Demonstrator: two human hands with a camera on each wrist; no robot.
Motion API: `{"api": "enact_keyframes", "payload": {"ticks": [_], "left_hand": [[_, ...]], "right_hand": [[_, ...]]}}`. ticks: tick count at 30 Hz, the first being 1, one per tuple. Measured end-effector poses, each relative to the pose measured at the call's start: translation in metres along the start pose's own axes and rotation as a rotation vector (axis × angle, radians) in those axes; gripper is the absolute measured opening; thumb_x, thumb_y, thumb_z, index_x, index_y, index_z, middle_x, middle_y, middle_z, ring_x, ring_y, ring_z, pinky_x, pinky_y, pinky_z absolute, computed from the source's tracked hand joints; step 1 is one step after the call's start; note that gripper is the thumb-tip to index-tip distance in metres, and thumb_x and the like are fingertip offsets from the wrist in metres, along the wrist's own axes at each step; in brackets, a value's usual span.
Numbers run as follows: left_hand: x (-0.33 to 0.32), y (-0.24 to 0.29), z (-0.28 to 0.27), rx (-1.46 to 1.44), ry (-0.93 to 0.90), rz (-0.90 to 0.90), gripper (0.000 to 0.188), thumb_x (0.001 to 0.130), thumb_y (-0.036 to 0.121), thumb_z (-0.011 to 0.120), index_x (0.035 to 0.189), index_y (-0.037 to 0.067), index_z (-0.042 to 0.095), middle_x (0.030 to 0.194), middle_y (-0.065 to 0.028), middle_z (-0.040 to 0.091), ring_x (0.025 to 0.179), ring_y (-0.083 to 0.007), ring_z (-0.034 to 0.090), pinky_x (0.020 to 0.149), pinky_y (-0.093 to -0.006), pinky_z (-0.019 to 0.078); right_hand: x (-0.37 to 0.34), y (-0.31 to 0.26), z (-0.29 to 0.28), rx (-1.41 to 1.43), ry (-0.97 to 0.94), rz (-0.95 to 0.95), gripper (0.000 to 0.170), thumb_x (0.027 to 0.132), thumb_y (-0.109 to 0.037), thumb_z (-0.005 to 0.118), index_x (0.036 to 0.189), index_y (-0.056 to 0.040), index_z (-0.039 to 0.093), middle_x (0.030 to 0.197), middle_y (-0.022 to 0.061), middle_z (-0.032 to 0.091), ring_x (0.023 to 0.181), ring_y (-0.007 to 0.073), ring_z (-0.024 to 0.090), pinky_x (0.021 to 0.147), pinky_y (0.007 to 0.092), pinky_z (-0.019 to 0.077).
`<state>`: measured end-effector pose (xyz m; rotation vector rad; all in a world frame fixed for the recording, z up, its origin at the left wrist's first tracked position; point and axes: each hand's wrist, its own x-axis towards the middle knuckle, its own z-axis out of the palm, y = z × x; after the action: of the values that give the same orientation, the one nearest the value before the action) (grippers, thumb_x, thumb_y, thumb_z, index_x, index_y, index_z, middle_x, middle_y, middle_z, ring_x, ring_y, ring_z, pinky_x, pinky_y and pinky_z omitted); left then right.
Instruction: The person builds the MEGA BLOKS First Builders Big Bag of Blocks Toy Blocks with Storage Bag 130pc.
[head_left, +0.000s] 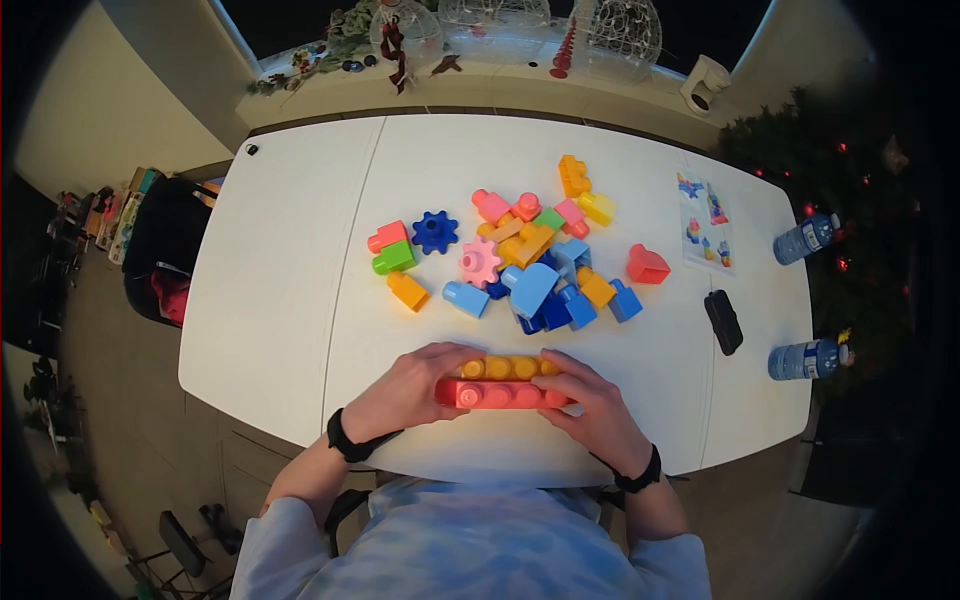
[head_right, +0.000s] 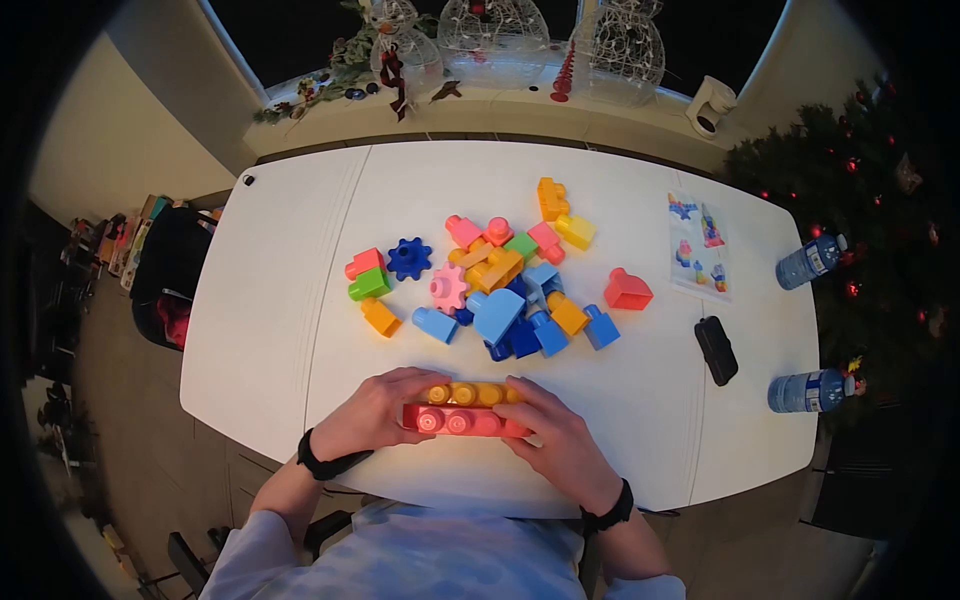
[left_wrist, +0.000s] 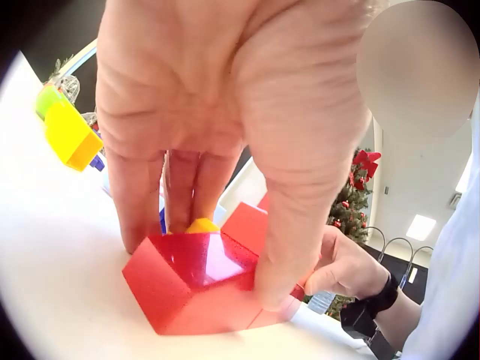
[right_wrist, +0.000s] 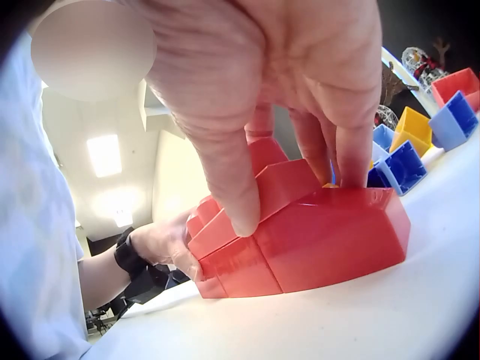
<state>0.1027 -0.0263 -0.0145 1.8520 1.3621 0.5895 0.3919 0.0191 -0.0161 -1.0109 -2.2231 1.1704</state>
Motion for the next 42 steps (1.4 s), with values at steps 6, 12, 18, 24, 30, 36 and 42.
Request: {"api": "enact_keyframes", "payload": {"ticks": [6,12,18,24,30,36,42], "left_hand": [[-0.002,0.001,0.005,0.003,0.018,-0.022,0.070,0.072,0.008,0.083,0.139,0.006,0.061,0.128,-0.0178,0.067,0.111,-0.0368,0.068,0.098,-0.0425,0.0574],[-0.004,0.009,0.004,0.075,0.024,-0.046,0.074,0.071,0.011,0.088,0.140,0.007,0.061,0.130,-0.0153,0.068,0.114,-0.0353,0.068,0.098,-0.0410,0.0572],[-0.003,0.003,-0.045,0.226,0.191,-0.008,0.066,0.071,0.002,0.086,0.134,0.010,0.067,0.132,-0.0111,0.069,0.122,-0.0334,0.063,0.104,-0.0416,0.0529],[0.018,-0.036,-0.050,0.576,0.333,-0.015,0.054,0.070,-0.007,0.081,0.121,0.009,0.072,0.125,-0.0050,0.071,0.110,-0.0306,0.063,0.097,-0.0407,0.0555],[0.014,-0.035,-0.057,0.460,0.252,-0.100,0.047,0.071,-0.001,0.085,0.116,0.006,0.074,0.116,-0.0058,0.074,0.100,-0.0271,0.065,0.086,-0.0362,0.0576],[0.035,-0.048,-0.083,0.306,0.667,-0.155,0.036,0.085,0.009,0.080,0.120,0.005,0.071,0.110,-0.0097,0.073,0.087,-0.0268,0.068,0.081,-0.0394,0.0569],[0.062,-0.092,-0.106,0.395,0.458,-0.277,0.041,0.091,0.019,0.077,0.128,0.003,0.071,0.117,-0.0155,0.075,0.100,-0.0283,0.073,0.089,-0.0369,0.0581]], "right_hand": [[0.002,0.001,-0.001,-0.018,0.000,-0.019,0.040,0.082,-0.004,0.082,0.119,-0.0095,0.071,0.144,0.0137,0.060,0.130,0.0336,0.061,0.103,0.0403,0.0556],[0.001,0.001,-0.001,-0.020,0.012,-0.040,0.040,0.081,-0.004,0.082,0.119,-0.0088,0.070,0.143,0.0136,0.061,0.130,0.0339,0.061,0.103,0.0412,0.0551],[0.002,0.002,-0.001,0.016,-0.002,-0.027,0.040,0.081,-0.003,0.081,0.119,-0.0082,0.070,0.143,0.0134,0.061,0.129,0.0338,0.061,0.103,0.0409,0.0551],[0.002,0.003,0.000,0.037,-0.007,-0.007,0.039,0.081,-0.003,0.081,0.119,-0.0078,0.070,0.142,0.0133,0.062,0.127,0.0335,0.062,0.103,0.0404,0.0553],[0.001,0.003,0.001,0.062,-0.002,0.001,0.039,0.081,-0.003,0.081,0.118,-0.0076,0.070,0.142,0.0133,0.062,0.127,0.0333,0.062,0.103,0.0402,0.0553],[0.001,0.006,0.001,0.056,-0.002,-0.017,0.041,0.080,-0.003,0.082,0.119,-0.0080,0.071,0.142,0.0137,0.063,0.127,0.0337,0.062,0.103,0.0405,0.0552],[0.001,0.007,0.001,0.056,-0.004,-0.017,0.042,0.080,-0.003,0.081,0.120,-0.0086,0.071,0.143,0.0141,0.062,0.127,0.0343,0.062,0.103,0.0410,0.0552]]}}
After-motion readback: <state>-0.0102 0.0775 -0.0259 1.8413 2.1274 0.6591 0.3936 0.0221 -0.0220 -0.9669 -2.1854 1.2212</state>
